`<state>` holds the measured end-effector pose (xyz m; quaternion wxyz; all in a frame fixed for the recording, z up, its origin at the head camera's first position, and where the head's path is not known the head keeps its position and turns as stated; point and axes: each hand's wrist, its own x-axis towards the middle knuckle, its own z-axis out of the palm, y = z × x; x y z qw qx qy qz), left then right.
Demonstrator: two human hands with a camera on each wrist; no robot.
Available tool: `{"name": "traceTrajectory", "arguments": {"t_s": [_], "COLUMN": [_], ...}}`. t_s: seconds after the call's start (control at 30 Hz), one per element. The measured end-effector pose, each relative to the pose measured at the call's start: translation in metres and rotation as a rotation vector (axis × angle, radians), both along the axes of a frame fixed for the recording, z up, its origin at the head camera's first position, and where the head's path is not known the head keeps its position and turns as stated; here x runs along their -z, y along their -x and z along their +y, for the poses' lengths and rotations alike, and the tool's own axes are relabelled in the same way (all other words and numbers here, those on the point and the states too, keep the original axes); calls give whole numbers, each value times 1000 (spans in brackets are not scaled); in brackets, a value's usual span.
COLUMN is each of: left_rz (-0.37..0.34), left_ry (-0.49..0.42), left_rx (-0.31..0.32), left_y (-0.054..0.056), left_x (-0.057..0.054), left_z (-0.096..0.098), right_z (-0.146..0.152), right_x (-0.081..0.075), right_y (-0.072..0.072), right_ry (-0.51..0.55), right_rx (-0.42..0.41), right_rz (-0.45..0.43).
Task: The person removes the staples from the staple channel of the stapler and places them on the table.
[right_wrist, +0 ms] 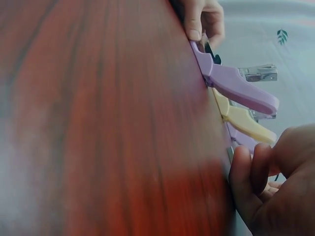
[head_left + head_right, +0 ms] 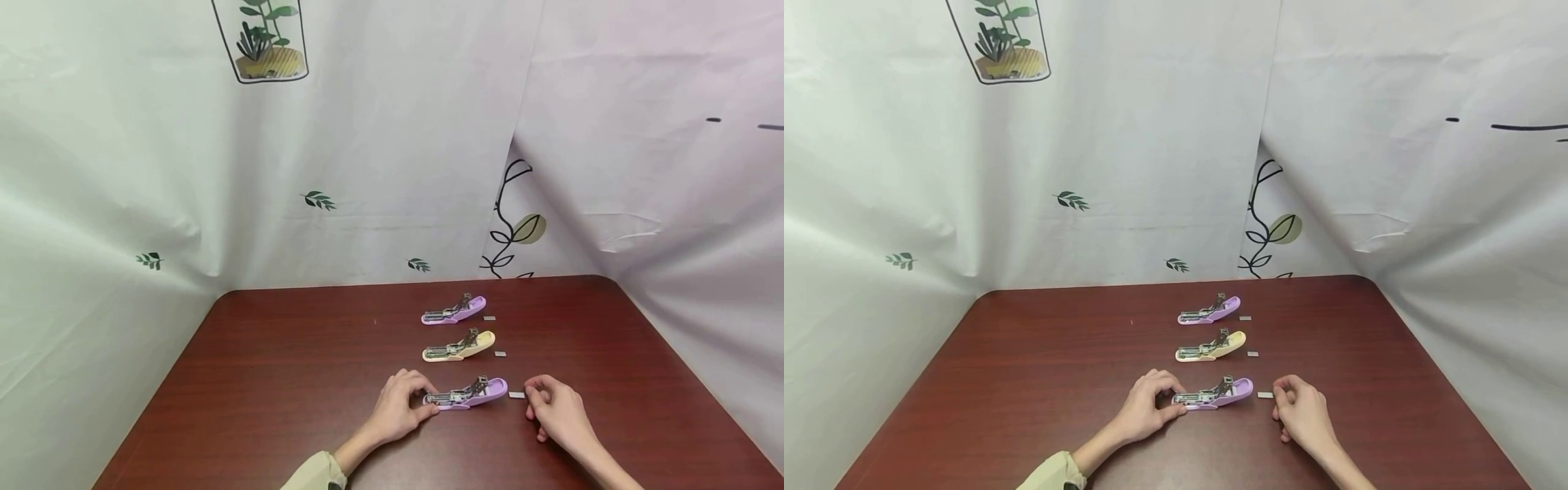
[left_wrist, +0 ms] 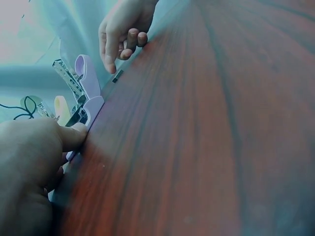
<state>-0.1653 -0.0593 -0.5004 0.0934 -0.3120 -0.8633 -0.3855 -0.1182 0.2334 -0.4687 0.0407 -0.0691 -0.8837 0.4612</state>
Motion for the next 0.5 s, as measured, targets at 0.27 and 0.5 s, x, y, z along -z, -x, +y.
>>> {"name": "traceTrajectory", "arguments": {"t_s": [0.27, 0.5], "left_rz": [4, -31], "left_ry": [-110, -49], "left_rx": [71, 5], "left_y": [7, 6], "left_x": [1, -16], "left_z": [-10, -38], "right_z": [6, 28], "right_x": [-7, -8], "right_y": [5, 13], "right_ry": [1, -253], "right_rx": [1, -111], "right_rz": [32, 406]}}
